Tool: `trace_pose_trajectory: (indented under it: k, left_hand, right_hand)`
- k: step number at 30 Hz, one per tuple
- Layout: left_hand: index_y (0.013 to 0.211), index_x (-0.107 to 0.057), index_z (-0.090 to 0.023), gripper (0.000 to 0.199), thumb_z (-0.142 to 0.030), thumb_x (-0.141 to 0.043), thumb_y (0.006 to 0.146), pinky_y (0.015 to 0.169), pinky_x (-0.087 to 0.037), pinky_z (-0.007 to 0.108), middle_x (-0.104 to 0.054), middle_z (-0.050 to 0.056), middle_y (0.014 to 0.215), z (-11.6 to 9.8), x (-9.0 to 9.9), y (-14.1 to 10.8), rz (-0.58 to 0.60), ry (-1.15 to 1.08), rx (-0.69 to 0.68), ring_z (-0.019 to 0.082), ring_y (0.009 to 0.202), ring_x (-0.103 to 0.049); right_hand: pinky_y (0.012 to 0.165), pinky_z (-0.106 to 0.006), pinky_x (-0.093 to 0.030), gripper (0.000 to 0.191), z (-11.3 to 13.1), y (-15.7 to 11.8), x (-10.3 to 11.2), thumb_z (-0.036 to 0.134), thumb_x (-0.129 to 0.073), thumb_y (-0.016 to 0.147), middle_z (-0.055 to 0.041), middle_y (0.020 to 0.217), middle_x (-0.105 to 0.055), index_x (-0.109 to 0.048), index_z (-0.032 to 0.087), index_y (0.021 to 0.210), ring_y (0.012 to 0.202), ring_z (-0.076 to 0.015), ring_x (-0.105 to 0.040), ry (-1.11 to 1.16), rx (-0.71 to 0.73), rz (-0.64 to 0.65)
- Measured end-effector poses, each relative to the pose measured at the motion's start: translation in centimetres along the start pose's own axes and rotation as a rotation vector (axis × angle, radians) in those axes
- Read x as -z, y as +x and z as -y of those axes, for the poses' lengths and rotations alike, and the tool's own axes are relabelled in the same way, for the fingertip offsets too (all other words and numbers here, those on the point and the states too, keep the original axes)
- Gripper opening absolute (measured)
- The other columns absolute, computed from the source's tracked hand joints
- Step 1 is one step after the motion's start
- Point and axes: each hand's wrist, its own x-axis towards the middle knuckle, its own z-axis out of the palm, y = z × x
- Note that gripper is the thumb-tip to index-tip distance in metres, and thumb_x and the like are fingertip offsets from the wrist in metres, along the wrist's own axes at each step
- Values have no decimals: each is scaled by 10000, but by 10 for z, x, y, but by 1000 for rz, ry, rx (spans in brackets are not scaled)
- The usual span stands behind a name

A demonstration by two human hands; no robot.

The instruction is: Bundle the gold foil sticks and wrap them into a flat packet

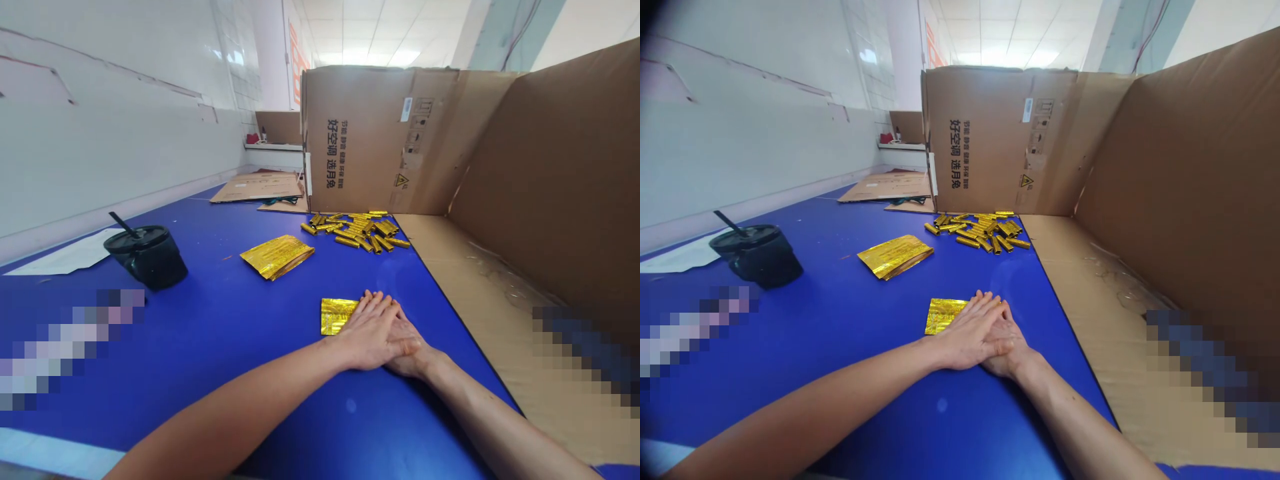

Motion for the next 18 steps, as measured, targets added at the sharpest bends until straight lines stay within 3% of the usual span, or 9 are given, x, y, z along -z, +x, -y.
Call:
trace_pose_trajectory:
  k: [5, 8, 13, 18]
  left_hand:
    - [1377, -24, -122, 801, -648, -189, 795, 1057, -25, 413, 25, 90, 1439, 25, 9, -13, 97, 53, -39, 216, 1308, 69]
    - [1372, 39, -111, 855, -673, -201, 773, 1057, -18, 403, 68, 101, 1430, 36, 15, -27, 130, 132, -29, 217, 1309, 55]
    - [1374, -79, -110, 838, -677, -207, 770, 1048, -13, 432, -29, 126, 1431, 49, 24, -61, 182, 285, 5, 237, 1310, 26]
    - [1374, -81, -122, 814, -662, -213, 780, 1043, -17, 444, -56, 122, 1431, 52, 30, -82, 209, 328, 25, 233, 1312, -2]
  right_hand:
    - [1030, -514, -64, 687, 6, 2, 14, 445, -372, 791, -119, 1432, -134, -163, 153, 1377, 1304, -287, -86, -51, -19, 185]
    - [1036, -496, -56, 716, 6, 3, 14, 518, -298, 807, -132, 1437, -96, -147, 112, 1376, 1311, -263, -25, -39, -53, 162]
    - [1046, -474, -33, 791, 3, 2, 8, 626, -212, 788, -121, 1441, -70, -143, 99, 1375, 1314, -237, -7, -5, -63, 105]
    - [1045, -478, -41, 847, 1, 3, 13, 669, -171, 770, -139, 1436, -93, -152, 69, 1368, 1315, -241, -28, 20, -67, 104]
